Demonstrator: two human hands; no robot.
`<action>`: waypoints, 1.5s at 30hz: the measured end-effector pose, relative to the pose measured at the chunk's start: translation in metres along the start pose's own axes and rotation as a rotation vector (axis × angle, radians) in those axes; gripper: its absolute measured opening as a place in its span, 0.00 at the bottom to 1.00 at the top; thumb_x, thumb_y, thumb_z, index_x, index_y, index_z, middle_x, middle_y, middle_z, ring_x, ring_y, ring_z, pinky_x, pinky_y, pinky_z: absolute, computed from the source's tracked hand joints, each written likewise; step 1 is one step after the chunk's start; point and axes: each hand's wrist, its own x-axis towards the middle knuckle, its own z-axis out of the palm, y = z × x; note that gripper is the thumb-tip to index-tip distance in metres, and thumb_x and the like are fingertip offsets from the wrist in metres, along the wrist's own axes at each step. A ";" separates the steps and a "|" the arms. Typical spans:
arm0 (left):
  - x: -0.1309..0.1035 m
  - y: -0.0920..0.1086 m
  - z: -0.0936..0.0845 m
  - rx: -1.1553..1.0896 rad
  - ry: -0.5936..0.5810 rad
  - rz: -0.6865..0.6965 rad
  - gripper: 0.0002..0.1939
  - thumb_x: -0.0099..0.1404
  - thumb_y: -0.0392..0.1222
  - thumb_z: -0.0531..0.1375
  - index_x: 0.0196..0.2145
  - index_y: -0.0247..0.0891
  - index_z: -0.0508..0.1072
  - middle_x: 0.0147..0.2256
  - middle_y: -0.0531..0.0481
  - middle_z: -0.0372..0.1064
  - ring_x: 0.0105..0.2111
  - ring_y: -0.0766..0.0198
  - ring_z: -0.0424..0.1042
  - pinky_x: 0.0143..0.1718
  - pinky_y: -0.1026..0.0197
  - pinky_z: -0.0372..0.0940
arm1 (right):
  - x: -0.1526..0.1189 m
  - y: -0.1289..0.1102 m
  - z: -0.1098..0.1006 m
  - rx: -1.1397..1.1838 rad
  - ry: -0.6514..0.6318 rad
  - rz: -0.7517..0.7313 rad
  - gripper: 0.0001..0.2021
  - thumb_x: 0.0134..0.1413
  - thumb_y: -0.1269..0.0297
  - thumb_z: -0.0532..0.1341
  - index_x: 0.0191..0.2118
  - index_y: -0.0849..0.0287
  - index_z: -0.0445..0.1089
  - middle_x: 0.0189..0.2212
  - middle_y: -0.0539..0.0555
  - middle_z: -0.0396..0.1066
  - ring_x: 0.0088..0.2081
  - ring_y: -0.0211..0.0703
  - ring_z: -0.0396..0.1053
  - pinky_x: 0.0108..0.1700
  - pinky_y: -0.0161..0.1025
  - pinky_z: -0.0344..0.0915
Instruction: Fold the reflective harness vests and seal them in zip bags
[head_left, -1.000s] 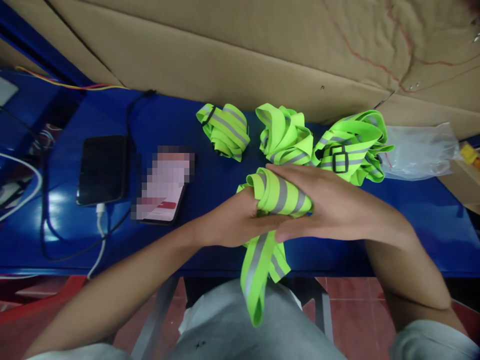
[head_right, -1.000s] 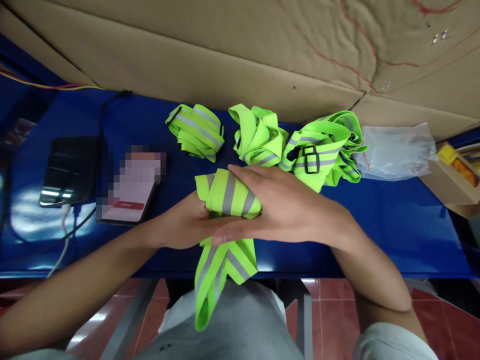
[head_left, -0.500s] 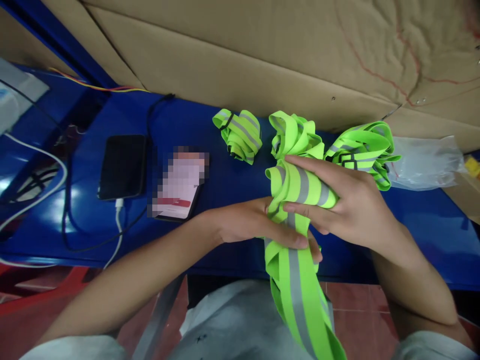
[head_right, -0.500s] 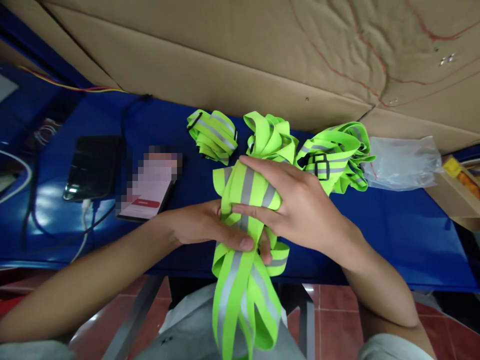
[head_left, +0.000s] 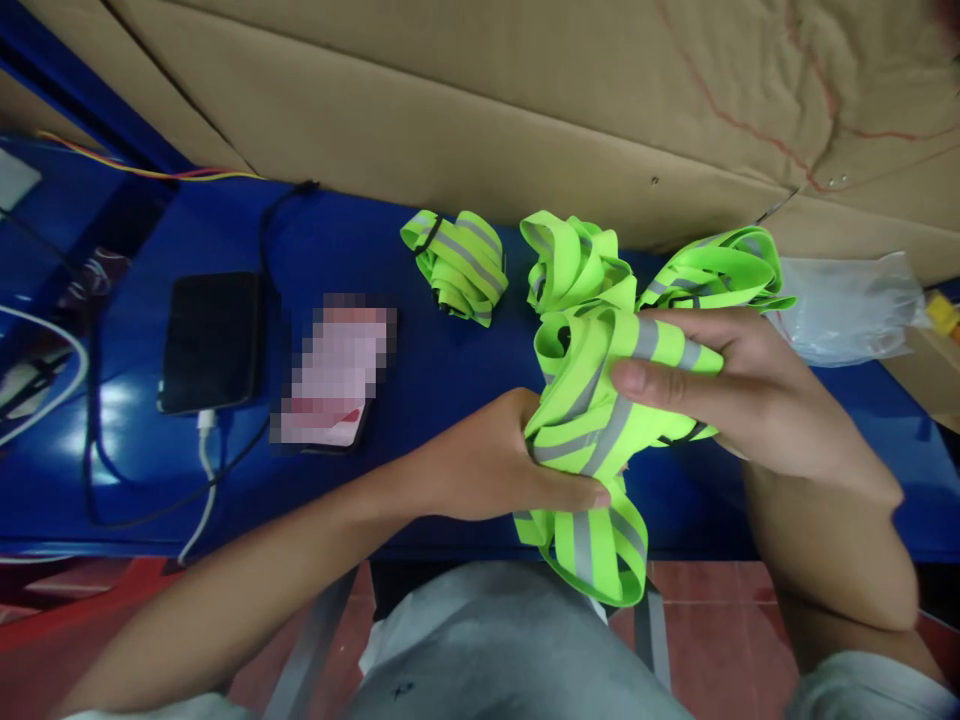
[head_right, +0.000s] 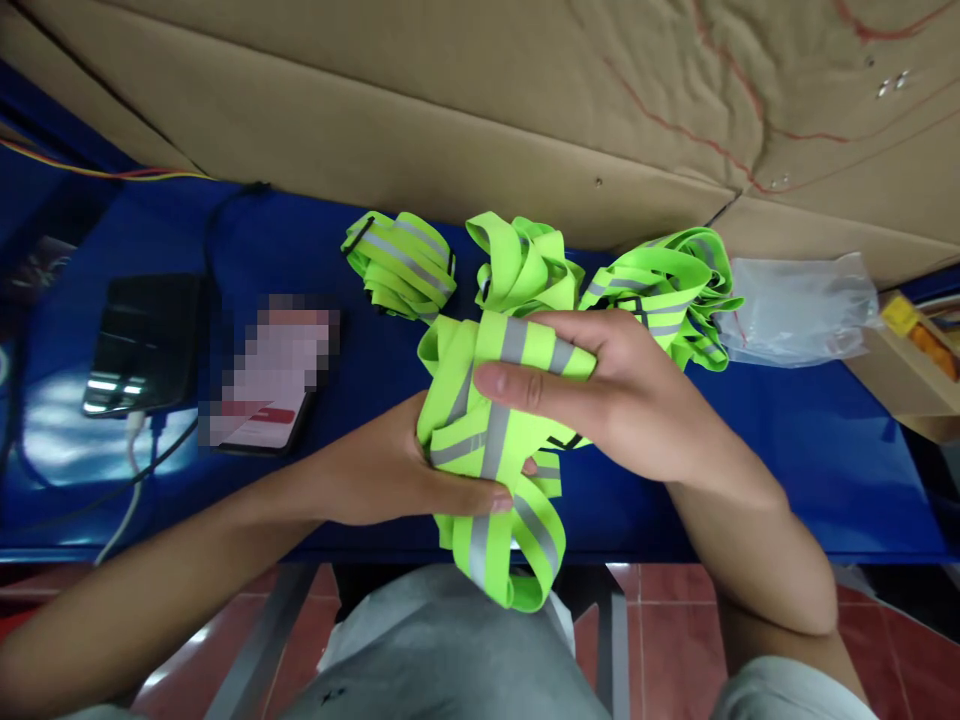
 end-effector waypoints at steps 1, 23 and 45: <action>0.000 0.002 0.001 -0.024 -0.005 -0.016 0.20 0.59 0.47 0.75 0.45 0.34 0.80 0.42 0.43 0.82 0.40 0.55 0.81 0.40 0.59 0.77 | 0.003 0.003 0.000 0.102 -0.031 0.031 0.09 0.57 0.55 0.72 0.39 0.53 0.83 0.36 0.49 0.82 0.33 0.41 0.77 0.35 0.36 0.72; 0.003 0.022 -0.037 0.728 0.336 0.233 0.20 0.68 0.46 0.65 0.55 0.38 0.73 0.48 0.48 0.77 0.47 0.56 0.77 0.49 0.58 0.71 | 0.005 0.007 -0.052 -0.517 0.417 -0.539 0.14 0.62 0.52 0.69 0.44 0.57 0.81 0.33 0.47 0.79 0.33 0.35 0.74 0.34 0.32 0.67; 0.011 0.004 0.003 -0.166 -0.021 0.032 0.21 0.56 0.48 0.76 0.46 0.38 0.81 0.44 0.47 0.81 0.42 0.58 0.81 0.46 0.58 0.76 | -0.003 0.022 0.003 -0.783 0.297 -0.732 0.21 0.72 0.46 0.54 0.64 0.38 0.71 0.59 0.47 0.76 0.63 0.54 0.72 0.67 0.54 0.68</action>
